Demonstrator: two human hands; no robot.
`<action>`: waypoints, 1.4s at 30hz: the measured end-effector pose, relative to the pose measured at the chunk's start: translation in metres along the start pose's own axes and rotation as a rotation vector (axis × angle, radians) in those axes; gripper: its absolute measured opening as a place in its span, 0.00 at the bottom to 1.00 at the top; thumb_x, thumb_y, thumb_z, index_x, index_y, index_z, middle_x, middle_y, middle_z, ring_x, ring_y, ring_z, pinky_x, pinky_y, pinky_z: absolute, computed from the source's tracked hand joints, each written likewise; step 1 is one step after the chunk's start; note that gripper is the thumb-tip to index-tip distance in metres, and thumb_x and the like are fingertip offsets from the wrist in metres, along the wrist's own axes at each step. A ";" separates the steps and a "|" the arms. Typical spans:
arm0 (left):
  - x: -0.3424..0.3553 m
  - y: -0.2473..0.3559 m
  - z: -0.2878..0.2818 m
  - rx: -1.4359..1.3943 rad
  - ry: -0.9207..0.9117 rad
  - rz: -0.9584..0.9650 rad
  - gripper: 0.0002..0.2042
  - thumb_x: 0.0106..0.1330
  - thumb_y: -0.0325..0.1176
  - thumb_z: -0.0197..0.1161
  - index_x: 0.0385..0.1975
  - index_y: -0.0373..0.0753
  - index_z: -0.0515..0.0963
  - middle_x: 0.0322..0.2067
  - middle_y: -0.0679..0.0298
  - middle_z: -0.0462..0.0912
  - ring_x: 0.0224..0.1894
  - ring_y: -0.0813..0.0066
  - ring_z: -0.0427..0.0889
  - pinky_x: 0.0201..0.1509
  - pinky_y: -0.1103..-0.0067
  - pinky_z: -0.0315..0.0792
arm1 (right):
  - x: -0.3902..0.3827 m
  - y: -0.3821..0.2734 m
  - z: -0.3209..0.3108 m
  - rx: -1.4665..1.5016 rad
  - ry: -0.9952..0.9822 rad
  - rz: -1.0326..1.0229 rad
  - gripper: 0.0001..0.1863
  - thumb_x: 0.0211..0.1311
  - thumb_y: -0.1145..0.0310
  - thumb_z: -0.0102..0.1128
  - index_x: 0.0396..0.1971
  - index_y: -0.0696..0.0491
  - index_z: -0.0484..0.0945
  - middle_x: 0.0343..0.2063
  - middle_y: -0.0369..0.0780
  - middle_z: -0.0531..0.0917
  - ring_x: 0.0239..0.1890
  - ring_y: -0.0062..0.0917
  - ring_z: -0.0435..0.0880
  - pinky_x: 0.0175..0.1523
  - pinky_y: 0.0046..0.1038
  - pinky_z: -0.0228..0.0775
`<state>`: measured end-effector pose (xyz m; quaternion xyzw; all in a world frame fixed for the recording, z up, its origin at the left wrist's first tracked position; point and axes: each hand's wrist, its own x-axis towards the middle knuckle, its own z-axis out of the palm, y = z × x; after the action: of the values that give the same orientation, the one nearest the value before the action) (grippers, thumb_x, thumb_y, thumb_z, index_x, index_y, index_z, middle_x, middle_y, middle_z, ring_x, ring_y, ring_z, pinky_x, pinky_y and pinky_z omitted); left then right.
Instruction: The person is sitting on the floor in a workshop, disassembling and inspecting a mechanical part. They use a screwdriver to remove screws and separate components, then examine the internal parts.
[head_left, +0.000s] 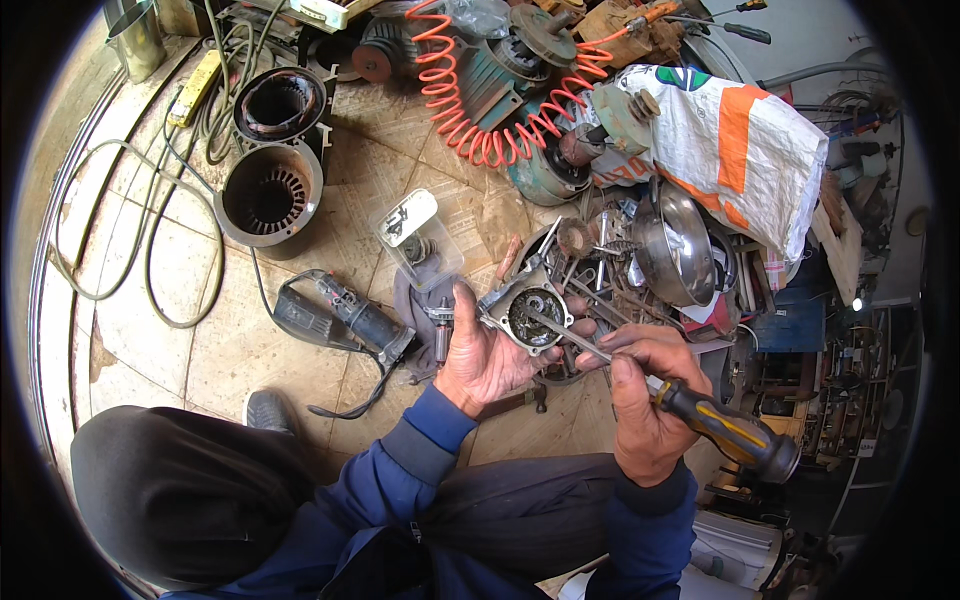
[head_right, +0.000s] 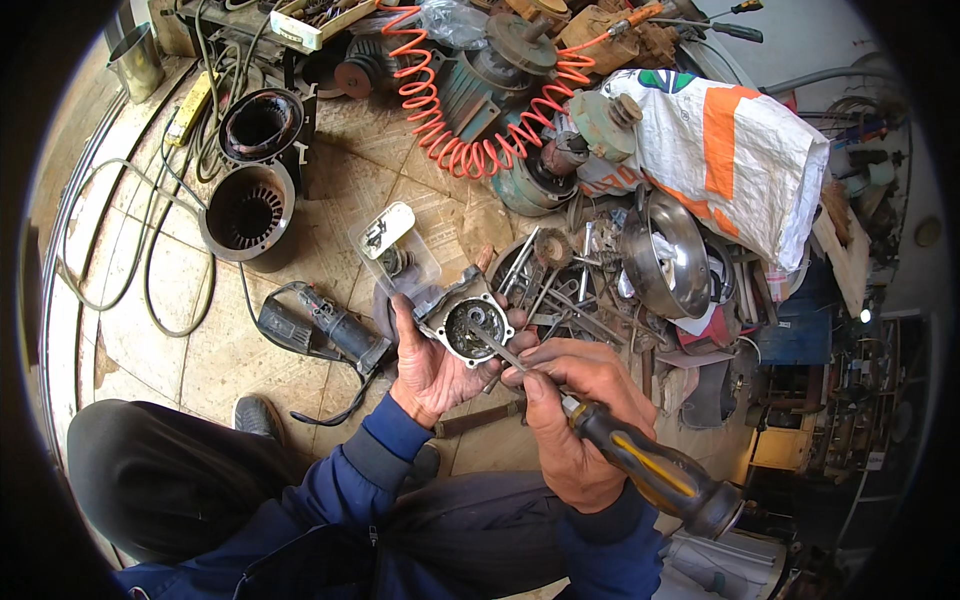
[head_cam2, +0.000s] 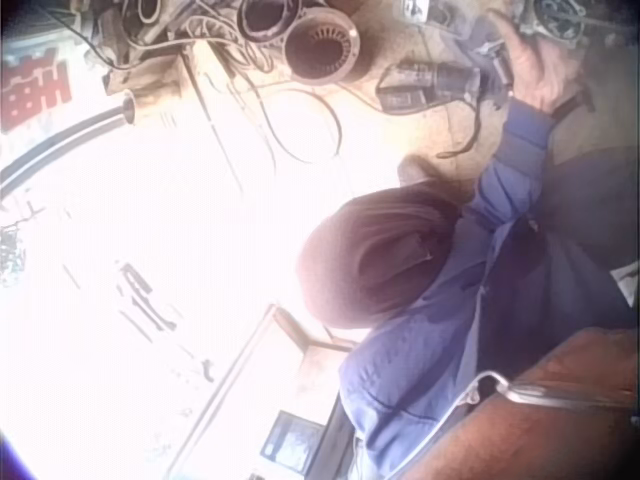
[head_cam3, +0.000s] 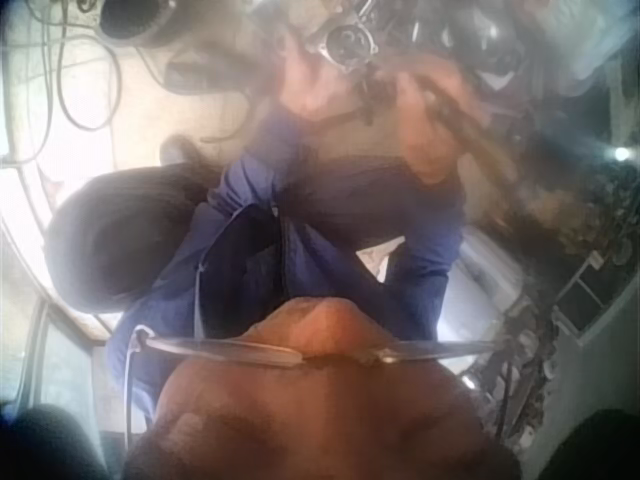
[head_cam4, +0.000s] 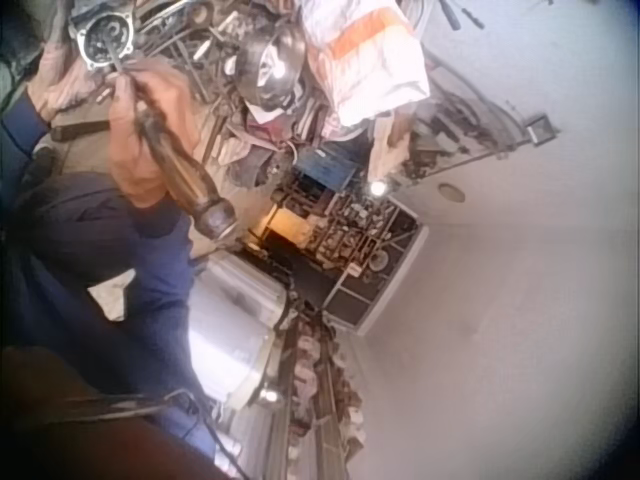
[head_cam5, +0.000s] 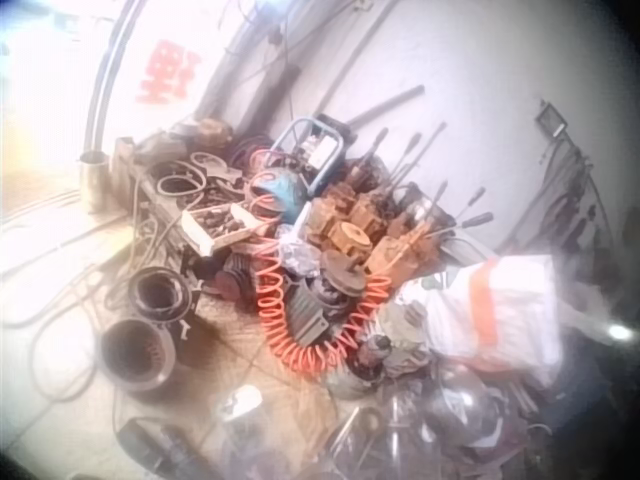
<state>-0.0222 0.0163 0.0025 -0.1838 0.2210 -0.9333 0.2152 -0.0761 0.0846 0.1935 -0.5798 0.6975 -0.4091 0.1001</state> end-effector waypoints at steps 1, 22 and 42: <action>0.000 0.000 0.001 -0.005 -0.002 0.001 0.55 0.52 0.79 0.58 0.71 0.37 0.62 0.63 0.37 0.72 0.64 0.37 0.75 0.54 0.61 0.85 | 0.001 0.001 0.000 -0.016 -0.004 -0.025 0.05 0.65 0.78 0.65 0.37 0.62 0.78 0.36 0.50 0.86 0.40 0.31 0.88 0.49 0.31 0.81; -0.001 0.003 0.005 -0.301 -0.073 -0.029 0.57 0.55 0.77 0.61 0.70 0.28 0.60 0.62 0.38 0.70 0.58 0.39 0.79 0.49 0.62 0.86 | -0.001 0.006 0.005 -0.069 -0.037 -0.091 0.06 0.64 0.77 0.66 0.39 0.60 0.79 0.36 0.47 0.87 0.40 0.32 0.87 0.48 0.31 0.80; 0.001 0.007 0.009 -0.309 -0.119 -0.035 0.57 0.55 0.80 0.56 0.67 0.28 0.63 0.63 0.37 0.71 0.57 0.37 0.81 0.44 0.63 0.88 | -0.004 0.004 0.013 -0.097 -0.040 -0.165 0.09 0.58 0.81 0.69 0.38 0.61 0.80 0.37 0.50 0.86 0.37 0.33 0.89 0.42 0.28 0.82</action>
<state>-0.0166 0.0069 0.0069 -0.2734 0.3454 -0.8793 0.1810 -0.0698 0.0822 0.1804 -0.6477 0.6640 -0.3700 0.0519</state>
